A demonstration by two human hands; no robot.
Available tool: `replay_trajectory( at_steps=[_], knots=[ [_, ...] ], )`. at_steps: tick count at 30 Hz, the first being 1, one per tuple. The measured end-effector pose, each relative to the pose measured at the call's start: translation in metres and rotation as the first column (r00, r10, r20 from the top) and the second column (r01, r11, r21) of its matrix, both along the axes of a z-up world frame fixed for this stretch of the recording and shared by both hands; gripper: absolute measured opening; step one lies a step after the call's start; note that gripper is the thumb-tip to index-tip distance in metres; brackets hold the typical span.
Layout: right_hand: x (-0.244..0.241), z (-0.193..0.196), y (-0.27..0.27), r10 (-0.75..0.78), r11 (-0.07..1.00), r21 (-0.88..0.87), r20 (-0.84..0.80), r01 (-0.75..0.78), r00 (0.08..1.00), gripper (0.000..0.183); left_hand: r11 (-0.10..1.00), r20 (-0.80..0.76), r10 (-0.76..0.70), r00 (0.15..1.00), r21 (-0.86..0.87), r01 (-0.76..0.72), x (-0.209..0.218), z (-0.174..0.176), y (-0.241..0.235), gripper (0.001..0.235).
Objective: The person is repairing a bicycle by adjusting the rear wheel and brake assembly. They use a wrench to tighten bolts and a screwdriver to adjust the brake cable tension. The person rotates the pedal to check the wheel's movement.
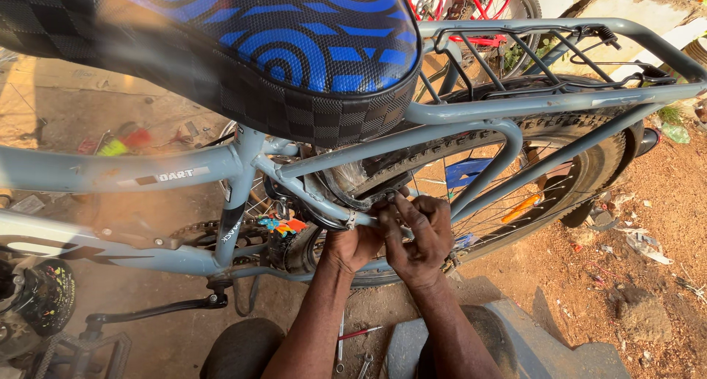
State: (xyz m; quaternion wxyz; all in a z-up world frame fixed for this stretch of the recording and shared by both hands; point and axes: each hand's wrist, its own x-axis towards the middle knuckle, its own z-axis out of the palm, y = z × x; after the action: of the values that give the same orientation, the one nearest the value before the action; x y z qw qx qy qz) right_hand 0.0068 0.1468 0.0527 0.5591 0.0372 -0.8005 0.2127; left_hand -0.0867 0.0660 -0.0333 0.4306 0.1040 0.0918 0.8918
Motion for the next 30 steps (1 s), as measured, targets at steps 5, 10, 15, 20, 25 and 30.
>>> replay_trajectory(
  at_steps=[5,10,15,20,25,30],
  knots=[
    [-0.003,0.001,0.004,0.037,0.999,0.026,-0.025,-0.036,0.999,0.034,0.993,0.002,-0.084,0.996,0.085,0.083,-0.002,-0.003,0.001,0.076],
    [0.0,0.005,0.002,0.0,0.999,-0.033,-0.006,0.0,1.0,0.028,0.987,0.003,-0.075,0.997,0.146,0.073,-0.002,-0.005,0.002,0.07],
    [-0.003,0.014,-0.001,0.018,0.998,-0.059,0.007,-0.017,1.0,0.03,1.0,0.129,-0.018,0.991,0.0,0.018,-0.002,-0.002,0.003,0.058],
    [-0.007,0.019,-0.009,0.043,0.999,0.013,-0.055,-0.042,0.998,0.025,0.995,0.123,-0.034,0.992,0.097,0.022,0.001,0.001,0.004,0.059],
    [-0.006,0.022,-0.018,0.02,0.995,-0.099,-0.01,-0.021,1.0,0.019,0.994,0.13,-0.053,0.99,0.106,0.039,0.0,-0.004,0.005,0.059],
    [-0.001,0.028,-0.014,0.033,0.984,-0.175,0.014,-0.03,0.999,0.019,0.999,0.146,0.035,0.989,0.004,-0.036,-0.003,-0.018,0.009,0.051]
  ],
)
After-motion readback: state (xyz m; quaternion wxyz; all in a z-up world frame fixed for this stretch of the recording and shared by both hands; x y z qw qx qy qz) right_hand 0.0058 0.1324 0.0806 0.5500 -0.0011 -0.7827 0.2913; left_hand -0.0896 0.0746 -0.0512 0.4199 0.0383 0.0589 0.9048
